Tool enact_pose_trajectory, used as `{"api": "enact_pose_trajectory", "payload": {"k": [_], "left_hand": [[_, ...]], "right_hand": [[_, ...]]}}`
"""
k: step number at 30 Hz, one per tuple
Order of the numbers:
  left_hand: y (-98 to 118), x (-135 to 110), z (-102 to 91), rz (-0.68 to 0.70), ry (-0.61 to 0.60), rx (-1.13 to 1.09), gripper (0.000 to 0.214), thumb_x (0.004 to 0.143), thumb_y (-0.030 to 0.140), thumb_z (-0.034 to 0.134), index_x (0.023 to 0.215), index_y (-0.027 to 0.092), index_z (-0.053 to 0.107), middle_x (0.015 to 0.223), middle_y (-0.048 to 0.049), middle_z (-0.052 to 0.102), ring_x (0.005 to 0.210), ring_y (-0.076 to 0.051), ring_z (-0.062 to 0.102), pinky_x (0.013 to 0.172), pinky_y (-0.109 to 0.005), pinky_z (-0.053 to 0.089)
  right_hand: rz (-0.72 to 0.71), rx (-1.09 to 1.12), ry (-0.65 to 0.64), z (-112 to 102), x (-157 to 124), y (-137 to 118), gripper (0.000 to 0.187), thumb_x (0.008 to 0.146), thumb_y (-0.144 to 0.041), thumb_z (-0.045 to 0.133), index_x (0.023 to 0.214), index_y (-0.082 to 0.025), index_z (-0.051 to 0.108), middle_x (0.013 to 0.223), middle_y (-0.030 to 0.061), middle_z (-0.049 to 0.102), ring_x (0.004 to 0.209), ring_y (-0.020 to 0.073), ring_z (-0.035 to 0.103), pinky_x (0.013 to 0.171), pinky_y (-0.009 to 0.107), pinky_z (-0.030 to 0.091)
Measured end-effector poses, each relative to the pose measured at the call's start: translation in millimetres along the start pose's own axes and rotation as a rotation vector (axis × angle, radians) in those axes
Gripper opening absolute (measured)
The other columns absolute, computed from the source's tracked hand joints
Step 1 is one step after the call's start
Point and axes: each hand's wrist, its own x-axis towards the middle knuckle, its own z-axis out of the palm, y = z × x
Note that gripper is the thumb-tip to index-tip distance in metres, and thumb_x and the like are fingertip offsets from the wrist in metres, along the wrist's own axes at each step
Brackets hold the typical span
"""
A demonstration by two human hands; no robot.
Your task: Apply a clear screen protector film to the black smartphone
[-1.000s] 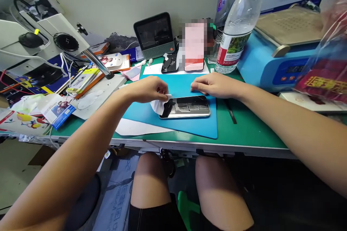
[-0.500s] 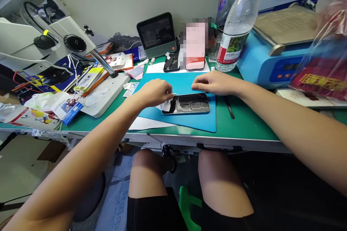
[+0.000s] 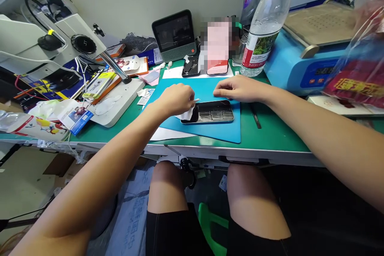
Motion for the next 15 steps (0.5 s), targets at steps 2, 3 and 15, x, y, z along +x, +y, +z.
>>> {"api": "enact_pose_trajectory", "payload": {"k": [2,3,15], "left_hand": [[-2,0,0.4,-0.006,0.005,-0.004,0.025,0.095,0.033,0.061,0.089,0.017,0.080,0.091,-0.0127,0.077,0.084,-0.027,0.068,0.069,-0.034,0.047],[-3,-2,1.0,-0.012,0.008,-0.006,0.027,0.095,0.034,0.060,0.089,0.016,0.080,0.090,-0.0132,0.077,0.083,-0.027,0.068,0.069,-0.034,0.046],[6,-4,10.1,0.001,0.036,-0.029,0.027,0.099,0.033,0.056,0.085,0.019,0.074,0.089,-0.0107,0.076,0.082,-0.024,0.067,0.066,-0.033,0.042]], "right_hand": [[0.002,-0.002,-0.001,0,0,-1,0.056,0.088,-0.074,0.054,0.092,-0.022,0.075,0.079,0.0038,0.072,0.073,0.0214,0.060,0.070,0.035,0.039],[0.003,-0.003,-0.004,-1,0,-1,0.056,0.088,-0.074,0.053,0.092,-0.022,0.074,0.079,0.0040,0.072,0.073,0.0214,0.060,0.071,0.035,0.039],[-0.021,-0.008,-0.006,0,1,2,0.057,0.089,-0.075,0.052,0.093,-0.023,0.074,0.084,0.0042,0.074,0.075,0.0213,0.061,0.071,0.035,0.040]]}}
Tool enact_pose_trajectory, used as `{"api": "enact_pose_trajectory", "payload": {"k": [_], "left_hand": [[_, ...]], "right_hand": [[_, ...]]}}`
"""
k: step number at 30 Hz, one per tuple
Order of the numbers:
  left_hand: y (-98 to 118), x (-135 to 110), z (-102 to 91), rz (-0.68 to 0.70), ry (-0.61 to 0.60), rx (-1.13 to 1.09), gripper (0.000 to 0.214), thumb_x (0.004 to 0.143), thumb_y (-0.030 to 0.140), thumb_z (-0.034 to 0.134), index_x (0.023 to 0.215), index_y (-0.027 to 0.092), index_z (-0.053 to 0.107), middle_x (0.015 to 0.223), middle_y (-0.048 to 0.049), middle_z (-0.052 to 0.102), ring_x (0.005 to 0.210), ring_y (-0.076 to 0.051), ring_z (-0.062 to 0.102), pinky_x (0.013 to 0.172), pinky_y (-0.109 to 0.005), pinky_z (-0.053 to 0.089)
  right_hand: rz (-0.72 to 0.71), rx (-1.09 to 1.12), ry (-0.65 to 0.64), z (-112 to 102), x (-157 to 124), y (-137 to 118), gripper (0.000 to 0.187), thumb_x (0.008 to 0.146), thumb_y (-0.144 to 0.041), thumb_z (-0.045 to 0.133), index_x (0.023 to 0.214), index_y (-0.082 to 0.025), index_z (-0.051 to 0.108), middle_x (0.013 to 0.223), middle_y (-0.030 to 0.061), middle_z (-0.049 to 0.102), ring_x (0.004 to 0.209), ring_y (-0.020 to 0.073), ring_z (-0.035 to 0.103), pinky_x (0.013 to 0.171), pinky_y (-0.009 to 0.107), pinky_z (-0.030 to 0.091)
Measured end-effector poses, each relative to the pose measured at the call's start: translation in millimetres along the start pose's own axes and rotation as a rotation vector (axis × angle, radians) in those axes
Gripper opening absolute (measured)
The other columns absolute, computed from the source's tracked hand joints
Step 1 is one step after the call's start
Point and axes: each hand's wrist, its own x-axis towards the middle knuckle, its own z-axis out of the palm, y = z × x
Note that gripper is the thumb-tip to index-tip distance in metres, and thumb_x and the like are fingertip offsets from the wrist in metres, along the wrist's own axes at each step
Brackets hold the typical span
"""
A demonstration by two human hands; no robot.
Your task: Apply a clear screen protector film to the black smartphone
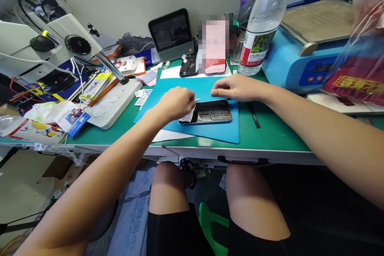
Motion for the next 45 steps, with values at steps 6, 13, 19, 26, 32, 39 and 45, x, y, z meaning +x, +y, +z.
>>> {"api": "enact_pose_trajectory", "payload": {"k": [6,13,19,26,32,39,45], "left_hand": [[4,-4,10.2,-0.072,0.089,0.058,0.028,0.103,0.030,0.048,0.095,0.017,0.071,0.096,-0.0141,0.074,0.091,-0.028,0.067,0.069,-0.034,0.044],[12,-33,26.6,-0.020,0.160,0.148,0.024,0.108,0.023,0.042,0.098,0.018,0.064,0.100,-0.0132,0.070,0.101,-0.029,0.065,0.079,-0.035,0.046],[6,-15,28.0,-0.004,0.180,0.199,0.022,0.108,0.023,0.041,0.104,0.019,0.062,0.103,-0.0131,0.070,0.104,-0.028,0.063,0.083,-0.035,0.046],[2,-32,31.1,-0.037,0.183,0.249,0.025,0.107,0.018,0.039,0.096,0.020,0.062,0.095,-0.0137,0.070,0.094,-0.030,0.062,0.081,-0.038,0.046],[9,-21,33.2,-0.030,0.171,0.224,0.025,0.109,0.021,0.037,0.104,0.018,0.061,0.102,-0.0152,0.069,0.101,-0.030,0.062,0.084,-0.037,0.046],[13,-24,26.7,-0.055,0.130,0.220,0.022,0.106,0.016,0.041,0.103,0.018,0.062,0.099,-0.0135,0.070,0.097,-0.029,0.064,0.077,-0.035,0.046],[18,-19,24.5,-0.084,0.121,0.205,0.022,0.107,0.017,0.040,0.108,0.016,0.062,0.102,-0.0148,0.070,0.104,-0.029,0.065,0.078,-0.034,0.047]], "right_hand": [[-0.004,-0.007,0.003,-1,-1,-1,0.056,0.088,-0.076,0.053,0.093,-0.024,0.075,0.088,0.0044,0.075,0.078,0.0229,0.063,0.073,0.036,0.040],[-0.017,-0.005,0.003,-1,-2,-4,0.054,0.089,-0.073,0.054,0.098,-0.024,0.076,0.096,0.0062,0.078,0.084,0.0251,0.067,0.075,0.036,0.042],[-0.008,-0.016,0.007,0,-1,-2,0.054,0.088,-0.073,0.055,0.095,-0.024,0.076,0.090,0.0054,0.077,0.082,0.0248,0.066,0.074,0.037,0.042],[-0.018,-0.006,0.004,-1,-2,-1,0.053,0.088,-0.073,0.055,0.098,-0.025,0.076,0.097,0.0060,0.079,0.085,0.0259,0.067,0.074,0.037,0.041],[-0.009,-0.021,0.008,1,0,1,0.056,0.088,-0.074,0.054,0.096,-0.024,0.076,0.086,0.0050,0.075,0.078,0.0232,0.064,0.072,0.036,0.040],[0.004,-0.019,-0.003,-1,0,0,0.057,0.087,-0.076,0.055,0.099,-0.025,0.077,0.090,0.0053,0.076,0.079,0.0236,0.064,0.073,0.036,0.041],[0.013,-0.043,-0.009,-1,0,-1,0.058,0.085,-0.075,0.056,0.101,-0.024,0.077,0.086,0.0053,0.076,0.077,0.0235,0.064,0.071,0.036,0.041]]}}
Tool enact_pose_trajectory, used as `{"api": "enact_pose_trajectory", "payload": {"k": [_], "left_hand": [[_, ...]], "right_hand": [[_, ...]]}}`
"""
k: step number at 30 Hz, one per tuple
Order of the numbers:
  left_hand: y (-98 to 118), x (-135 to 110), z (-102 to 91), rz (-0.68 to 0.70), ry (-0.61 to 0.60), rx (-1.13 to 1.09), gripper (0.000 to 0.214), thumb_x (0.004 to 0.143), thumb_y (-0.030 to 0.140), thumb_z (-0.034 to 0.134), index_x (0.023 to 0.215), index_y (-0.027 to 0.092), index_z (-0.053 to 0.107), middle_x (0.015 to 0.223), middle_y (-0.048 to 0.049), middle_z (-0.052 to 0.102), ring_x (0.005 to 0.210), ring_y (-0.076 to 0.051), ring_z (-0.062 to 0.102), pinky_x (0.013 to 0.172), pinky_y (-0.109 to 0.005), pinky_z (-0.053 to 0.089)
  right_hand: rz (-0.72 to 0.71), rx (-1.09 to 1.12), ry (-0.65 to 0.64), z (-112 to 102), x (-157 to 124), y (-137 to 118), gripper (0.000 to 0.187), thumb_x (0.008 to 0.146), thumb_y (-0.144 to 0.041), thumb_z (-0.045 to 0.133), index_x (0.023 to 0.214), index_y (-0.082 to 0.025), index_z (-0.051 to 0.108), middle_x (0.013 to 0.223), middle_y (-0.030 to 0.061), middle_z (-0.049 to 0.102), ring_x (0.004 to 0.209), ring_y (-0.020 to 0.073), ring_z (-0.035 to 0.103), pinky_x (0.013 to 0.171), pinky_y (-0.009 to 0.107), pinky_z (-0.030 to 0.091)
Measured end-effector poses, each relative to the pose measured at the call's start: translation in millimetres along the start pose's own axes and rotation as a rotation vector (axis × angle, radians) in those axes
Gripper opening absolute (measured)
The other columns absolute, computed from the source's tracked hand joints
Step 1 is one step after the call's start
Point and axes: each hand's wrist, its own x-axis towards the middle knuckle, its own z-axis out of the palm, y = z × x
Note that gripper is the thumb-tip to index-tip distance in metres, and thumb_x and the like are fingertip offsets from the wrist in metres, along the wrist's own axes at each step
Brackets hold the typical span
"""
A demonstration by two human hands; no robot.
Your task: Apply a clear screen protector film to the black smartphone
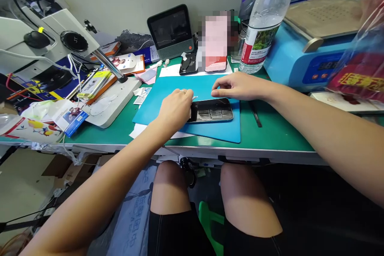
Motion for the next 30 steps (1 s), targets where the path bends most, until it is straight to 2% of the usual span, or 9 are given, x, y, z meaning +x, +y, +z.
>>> {"api": "enact_pose_trajectory", "payload": {"k": [7,15,21,25,28,30], "left_hand": [[6,-5,-6.1,0.010,-0.021,0.003,0.019,0.104,0.011,0.046,0.107,0.017,0.064,0.100,-0.0117,0.072,0.102,-0.027,0.067,0.075,-0.033,0.048],[5,18,-0.3,-0.010,0.021,-0.019,0.019,0.105,0.010,0.045,0.108,0.015,0.063,0.101,-0.0131,0.072,0.103,-0.030,0.066,0.075,-0.035,0.046],[-12,-11,6.3,0.014,0.069,-0.071,0.016,0.107,0.021,0.047,0.098,0.018,0.060,0.093,-0.0117,0.071,0.097,-0.031,0.065,0.074,-0.037,0.044],[-28,-22,8.5,-0.005,0.092,-0.144,0.020,0.107,0.030,0.051,0.090,0.021,0.056,0.086,-0.0070,0.068,0.088,-0.027,0.065,0.070,-0.035,0.043],[-35,-25,10.0,-0.061,0.150,-0.314,0.014,0.104,0.035,0.059,0.101,0.021,0.057,0.087,-0.0022,0.067,0.081,-0.022,0.064,0.068,-0.032,0.045],[-35,-29,11.2,-0.088,0.212,-0.434,0.022,0.102,0.036,0.062,0.116,0.020,0.058,0.094,-0.0026,0.068,0.082,-0.021,0.065,0.072,-0.033,0.049]], "right_hand": [[-0.002,-0.011,0.017,-1,0,-3,0.060,0.085,-0.077,0.054,0.098,-0.024,0.078,0.091,0.0054,0.079,0.080,0.0243,0.066,0.073,0.035,0.043],[0.007,-0.013,0.010,-1,0,-2,0.060,0.084,-0.077,0.054,0.098,-0.023,0.078,0.092,0.0049,0.079,0.083,0.0250,0.067,0.075,0.035,0.043],[-0.019,-0.017,0.003,0,0,2,0.056,0.087,-0.075,0.055,0.101,-0.025,0.077,0.094,0.0051,0.078,0.083,0.0248,0.068,0.075,0.035,0.043],[-0.027,0.005,0.005,0,-1,3,0.056,0.087,-0.075,0.056,0.101,-0.025,0.077,0.096,0.0057,0.079,0.084,0.0251,0.068,0.076,0.036,0.044],[-0.023,0.009,0.001,0,-1,2,0.058,0.087,-0.076,0.055,0.101,-0.024,0.077,0.098,0.0064,0.079,0.085,0.0256,0.068,0.076,0.037,0.044],[-0.020,0.006,0.001,0,-1,1,0.059,0.086,-0.077,0.055,0.100,-0.024,0.076,0.097,0.0064,0.078,0.084,0.0254,0.068,0.076,0.037,0.044]]}}
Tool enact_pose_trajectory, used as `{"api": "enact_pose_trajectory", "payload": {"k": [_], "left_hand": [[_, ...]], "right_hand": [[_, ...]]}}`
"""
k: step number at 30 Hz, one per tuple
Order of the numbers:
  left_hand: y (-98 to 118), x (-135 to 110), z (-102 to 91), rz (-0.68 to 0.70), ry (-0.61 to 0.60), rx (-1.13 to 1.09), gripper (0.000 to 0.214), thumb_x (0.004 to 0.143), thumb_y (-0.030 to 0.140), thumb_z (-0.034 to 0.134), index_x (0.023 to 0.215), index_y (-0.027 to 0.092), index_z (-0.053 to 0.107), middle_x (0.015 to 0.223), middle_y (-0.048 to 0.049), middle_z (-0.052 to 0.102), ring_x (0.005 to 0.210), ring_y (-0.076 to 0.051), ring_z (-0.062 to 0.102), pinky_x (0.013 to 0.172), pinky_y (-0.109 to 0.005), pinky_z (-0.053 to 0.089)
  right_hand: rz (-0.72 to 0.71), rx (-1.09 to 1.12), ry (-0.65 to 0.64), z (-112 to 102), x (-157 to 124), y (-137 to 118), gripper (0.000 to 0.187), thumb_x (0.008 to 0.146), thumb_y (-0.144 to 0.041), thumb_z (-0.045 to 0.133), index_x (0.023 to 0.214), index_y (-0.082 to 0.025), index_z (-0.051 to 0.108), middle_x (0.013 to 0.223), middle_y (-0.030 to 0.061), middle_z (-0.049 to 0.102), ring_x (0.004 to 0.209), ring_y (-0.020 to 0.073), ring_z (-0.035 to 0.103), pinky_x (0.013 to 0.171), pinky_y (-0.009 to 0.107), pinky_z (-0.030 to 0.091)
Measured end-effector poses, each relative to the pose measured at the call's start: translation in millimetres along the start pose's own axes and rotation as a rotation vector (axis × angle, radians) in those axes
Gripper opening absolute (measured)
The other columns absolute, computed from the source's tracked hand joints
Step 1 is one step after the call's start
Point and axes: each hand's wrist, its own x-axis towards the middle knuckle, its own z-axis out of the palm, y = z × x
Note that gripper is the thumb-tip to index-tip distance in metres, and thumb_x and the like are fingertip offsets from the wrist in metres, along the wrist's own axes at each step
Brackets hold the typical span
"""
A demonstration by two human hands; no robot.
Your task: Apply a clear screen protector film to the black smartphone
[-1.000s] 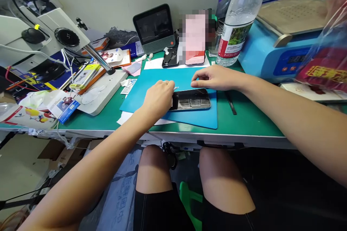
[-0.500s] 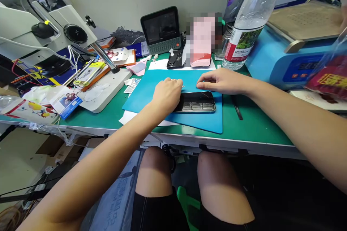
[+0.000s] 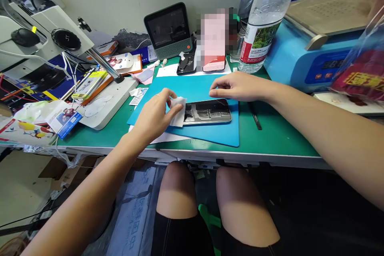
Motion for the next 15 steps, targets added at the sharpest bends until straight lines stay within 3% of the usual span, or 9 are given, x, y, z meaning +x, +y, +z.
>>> {"api": "enact_pose_trajectory", "payload": {"k": [4,8,11,15], "left_hand": [[4,-15,1.1,0.141,0.145,0.049,0.044,0.102,0.033,0.063,0.140,0.012,0.055,0.125,-0.0160,0.066,0.107,-0.029,0.064,0.092,-0.044,0.053],[8,-31,1.2,0.396,0.257,0.090,0.025,0.105,0.027,0.056,0.124,0.016,0.069,0.126,-0.0130,0.072,0.111,-0.029,0.064,0.098,-0.046,0.053],[10,-36,4.0,0.447,0.160,0.056,0.028,0.108,0.027,0.049,0.124,0.016,0.070,0.129,-0.0118,0.073,0.118,-0.028,0.064,0.102,-0.045,0.053],[17,-34,7.6,0.381,-0.034,0.050,0.046,0.111,0.038,0.039,0.136,0.008,0.064,0.144,-0.0168,0.065,0.133,-0.030,0.059,0.113,-0.045,0.048]], "right_hand": [[-0.010,-0.003,-0.007,0,1,1,0.061,0.087,-0.079,0.052,0.099,-0.024,0.075,0.096,0.0063,0.077,0.083,0.0250,0.067,0.075,0.037,0.043],[-0.016,0.022,-0.027,-1,1,1,0.071,0.088,-0.086,0.042,0.095,-0.022,0.074,0.084,0.0061,0.073,0.077,0.0238,0.064,0.072,0.037,0.041],[-0.024,0.076,-0.035,-1,0,2,0.082,0.086,-0.092,0.034,0.097,-0.022,0.074,0.074,0.0041,0.067,0.071,0.0219,0.061,0.071,0.036,0.041],[-0.032,0.119,-0.043,-1,0,4,0.090,0.084,-0.095,0.025,0.101,-0.023,0.076,0.070,0.0023,0.061,0.069,0.0207,0.058,0.071,0.036,0.041]]}}
